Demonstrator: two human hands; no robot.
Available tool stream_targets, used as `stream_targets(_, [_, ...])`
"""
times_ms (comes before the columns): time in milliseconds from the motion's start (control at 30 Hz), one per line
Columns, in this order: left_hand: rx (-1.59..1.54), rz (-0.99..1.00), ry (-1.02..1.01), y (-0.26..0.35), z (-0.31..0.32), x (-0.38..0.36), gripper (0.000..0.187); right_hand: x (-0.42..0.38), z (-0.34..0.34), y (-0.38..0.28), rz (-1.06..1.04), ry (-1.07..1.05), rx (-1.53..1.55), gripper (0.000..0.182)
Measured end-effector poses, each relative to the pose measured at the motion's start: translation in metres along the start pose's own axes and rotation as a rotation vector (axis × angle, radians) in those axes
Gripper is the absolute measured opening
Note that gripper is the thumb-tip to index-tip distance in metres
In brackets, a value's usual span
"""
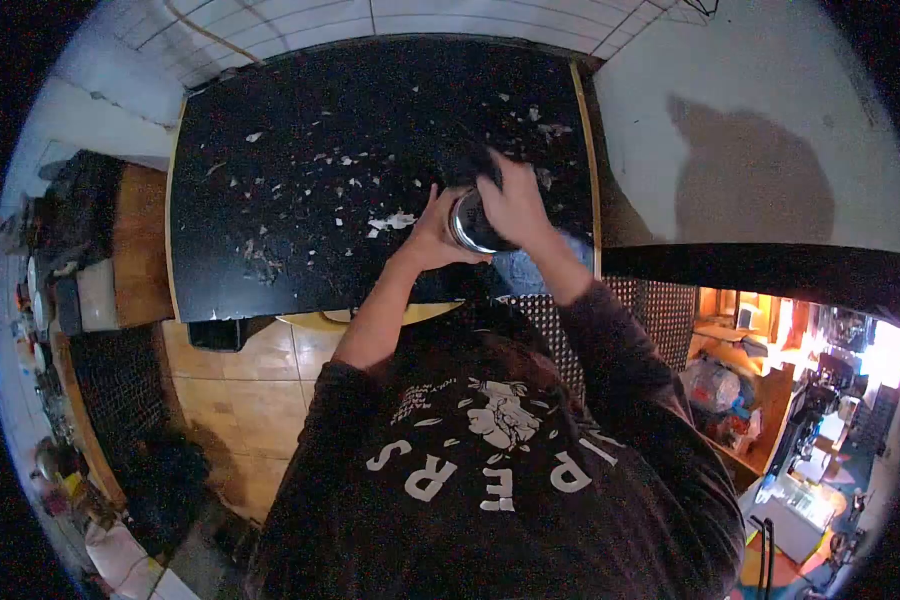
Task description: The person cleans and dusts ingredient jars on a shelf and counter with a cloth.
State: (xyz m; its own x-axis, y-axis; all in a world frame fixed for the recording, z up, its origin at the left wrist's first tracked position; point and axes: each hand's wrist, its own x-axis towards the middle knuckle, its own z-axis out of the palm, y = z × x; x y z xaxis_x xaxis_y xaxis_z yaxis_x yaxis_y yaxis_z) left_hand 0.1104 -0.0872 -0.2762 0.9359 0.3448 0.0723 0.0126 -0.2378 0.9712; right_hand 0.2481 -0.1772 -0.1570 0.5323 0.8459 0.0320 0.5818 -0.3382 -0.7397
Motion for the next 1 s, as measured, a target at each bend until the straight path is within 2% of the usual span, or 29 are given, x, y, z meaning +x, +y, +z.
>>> stream_targets(33, [0.145,0.07,-0.011,-0.004,0.0,0.0,0.111,-0.023,-0.004,0.003,-0.09,-0.025,-0.008,0.051])
stream_targets(67, [0.115,-0.016,-0.091,0.011,0.001,0.002,0.101,-0.047,-0.011,-0.008,-0.184,-0.103,-0.054,0.057])
stream_targets(100, [0.105,-0.014,-0.09,0.014,-0.003,0.004,0.101,-0.067,-0.016,-0.02,-0.279,-0.186,-0.097,0.064])
stream_targets(167, [0.103,0.113,-0.063,0.011,-0.009,0.007,0.092,-0.098,-0.005,-0.015,-0.312,-0.203,-0.192,0.07])
stream_targets(200, [0.179,0.067,-0.068,0.01,-0.007,0.008,0.085,-0.103,-0.002,-0.018,-0.351,-0.208,-0.282,0.075])
stream_targets(333, [0.18,0.22,-0.029,0.001,-0.005,0.007,0.088,-0.076,-0.007,-0.028,-0.273,-0.145,-0.274,0.074])
stream_targets(367, [0.088,0.158,-0.077,-0.002,-0.003,0.008,0.089,-0.061,-0.011,-0.028,-0.265,-0.138,-0.277,0.074])
stream_targets(433, [-0.092,0.03,-0.166,-0.009,0.002,0.008,0.091,-0.037,-0.019,-0.028,-0.153,-0.264,-0.006,0.071])
stream_targets(500, [-0.176,-0.039,-0.204,-0.014,0.003,0.006,0.092,-0.043,-0.014,-0.033,-0.129,-0.209,0.11,0.068])
stream_targets(567, [0.577,0.028,-0.231,-0.019,0.007,0.002,0.089,-0.073,0.001,-0.037,-0.307,-0.13,-0.001,0.065])
stream_targets(600, [-0.055,0.259,0.097,-0.042,0.007,0.003,0.093,-0.086,-0.007,-0.039,-0.321,-0.255,-0.118,0.068])
stream_targets(633, [-0.06,0.256,0.103,-0.023,0.001,0.007,0.093,-0.09,-0.015,-0.034,-0.321,-0.264,-0.121,0.068])
stream_targets(700, [0.125,0.114,-0.006,0.009,-0.005,0.009,0.104,-0.102,-0.026,-0.022,-0.191,-0.276,0.282,0.054])
stream_targets(767, [0.167,0.118,-0.006,0.011,-0.004,0.009,0.107,-0.108,-0.024,-0.011,0.666,0.231,1.185,0.034])
stream_targets(833, [0.196,0.049,-0.005,0.018,-0.004,0.008,0.108,-0.092,-0.051,-0.023,0.719,0.324,1.453,0.027])
stream_targets(867, [0.192,0.066,0.001,0.015,-0.004,0.008,0.109,-0.092,-0.053,-0.017,0.69,0.447,1.496,0.032])
stream_targets(900, [0.192,0.071,0.002,0.014,-0.003,0.008,0.109,-0.094,-0.054,-0.011,0.685,0.448,1.496,0.032])
stream_targets(967, [0.232,0.057,0.027,0.014,0.0,0.007,0.113,-0.1,-0.057,0.001,0.503,0.57,1.65,0.031])
stream_targets(1000, [0.207,0.056,0.021,0.015,-0.001,0.008,0.114,-0.106,-0.059,0.0,0.483,0.529,1.697,0.031])
